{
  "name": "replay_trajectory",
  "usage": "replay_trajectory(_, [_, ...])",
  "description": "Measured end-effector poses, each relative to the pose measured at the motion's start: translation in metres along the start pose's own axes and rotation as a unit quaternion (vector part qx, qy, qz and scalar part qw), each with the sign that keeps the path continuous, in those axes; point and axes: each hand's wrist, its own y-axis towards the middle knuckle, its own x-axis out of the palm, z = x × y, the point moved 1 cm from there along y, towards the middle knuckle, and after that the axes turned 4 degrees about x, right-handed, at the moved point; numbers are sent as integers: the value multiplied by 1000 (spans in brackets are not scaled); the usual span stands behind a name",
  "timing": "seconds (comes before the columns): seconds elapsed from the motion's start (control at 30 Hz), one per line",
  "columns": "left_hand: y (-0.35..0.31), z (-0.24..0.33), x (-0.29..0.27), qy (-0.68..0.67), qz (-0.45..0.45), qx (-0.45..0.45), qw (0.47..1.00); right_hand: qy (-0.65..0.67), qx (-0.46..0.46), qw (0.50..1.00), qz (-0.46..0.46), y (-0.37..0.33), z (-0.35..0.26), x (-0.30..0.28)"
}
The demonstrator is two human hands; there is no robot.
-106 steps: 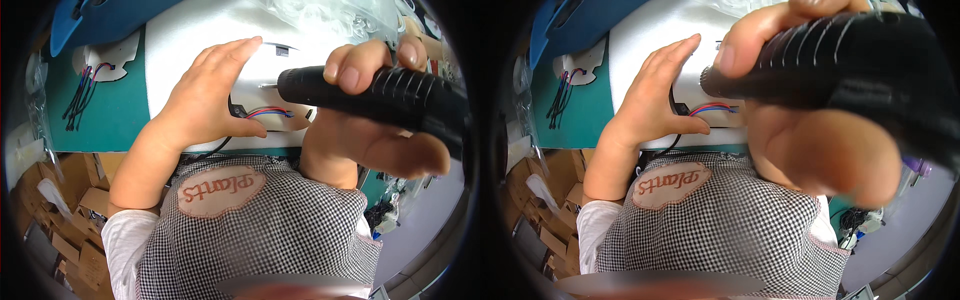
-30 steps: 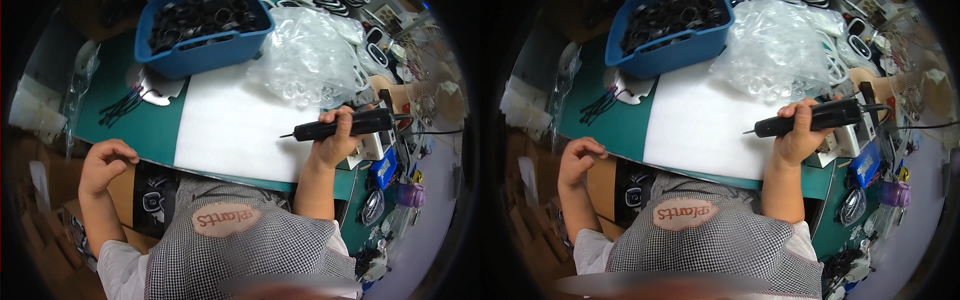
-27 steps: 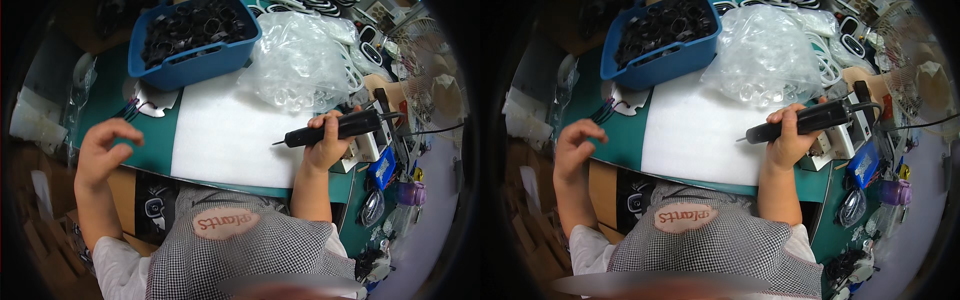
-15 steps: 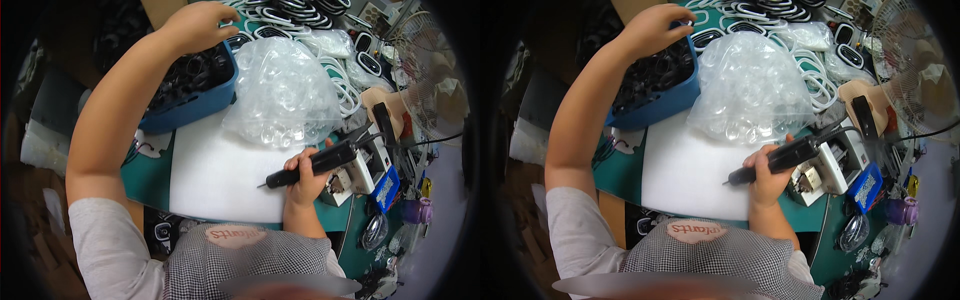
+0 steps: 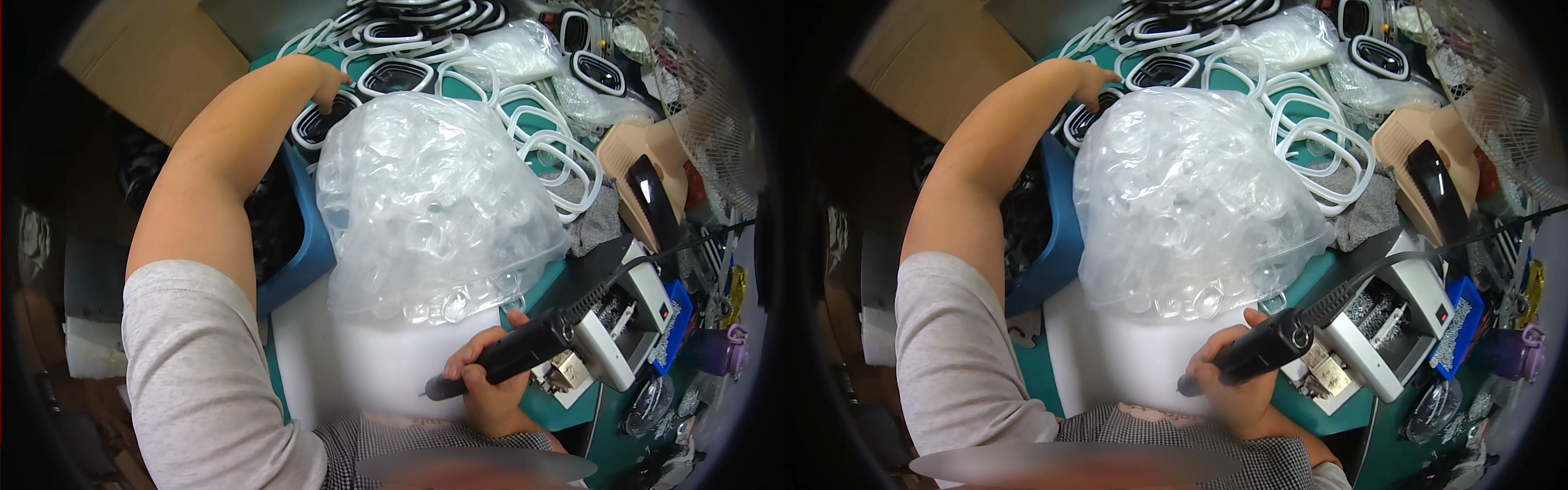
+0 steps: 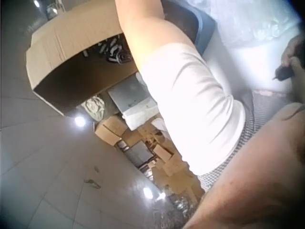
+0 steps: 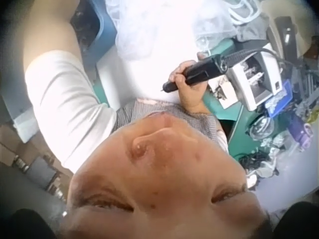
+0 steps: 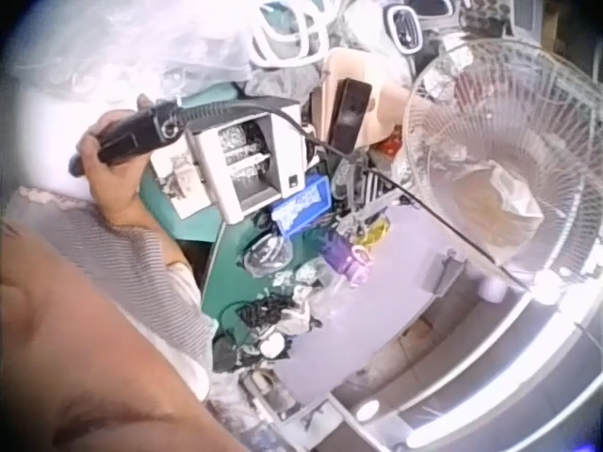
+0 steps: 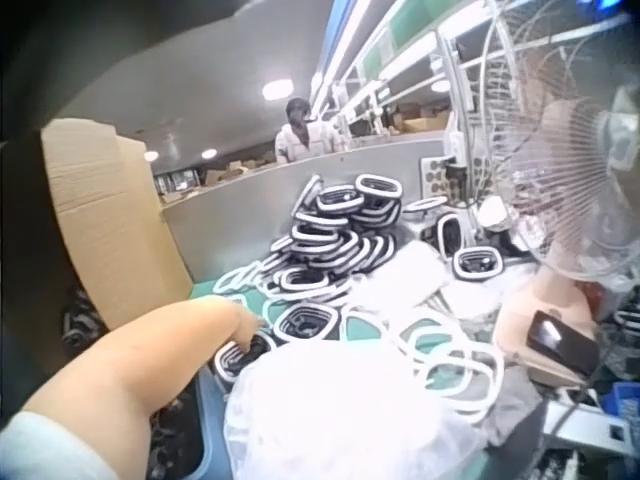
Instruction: The person assembles plastic housings for electronic components by manually fitting circuit boards, screws, and lens rings into the plastic housing, then securing them with a power screwdriver.
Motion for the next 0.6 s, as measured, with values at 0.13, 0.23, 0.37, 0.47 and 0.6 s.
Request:
replay_trajectory(0.13, [11, 1, 9, -108, 5, -2, 994, -23, 13, 1000, -12, 3, -1, -1])
replay_trajectory(0.23, [-3, -15, -1, -53, 63, 3, 997, -12, 15, 1000, -13, 3, -3, 2])
replay_trajectory(0.37, [-60, -45, -28, -22, 238, -22, 971, -6, 10, 1000, -4, 2, -4, 7])
replay_trajectory(0.47, [-139, -42, -46, -117, 426, -74, 894, -16, 0, 1000, 9, -1, -2, 12])
replay_trajectory(0.6, [-282, 38, -49, -284, 572, 12, 769, -41, -42, 998, 2, -5, -4, 14])
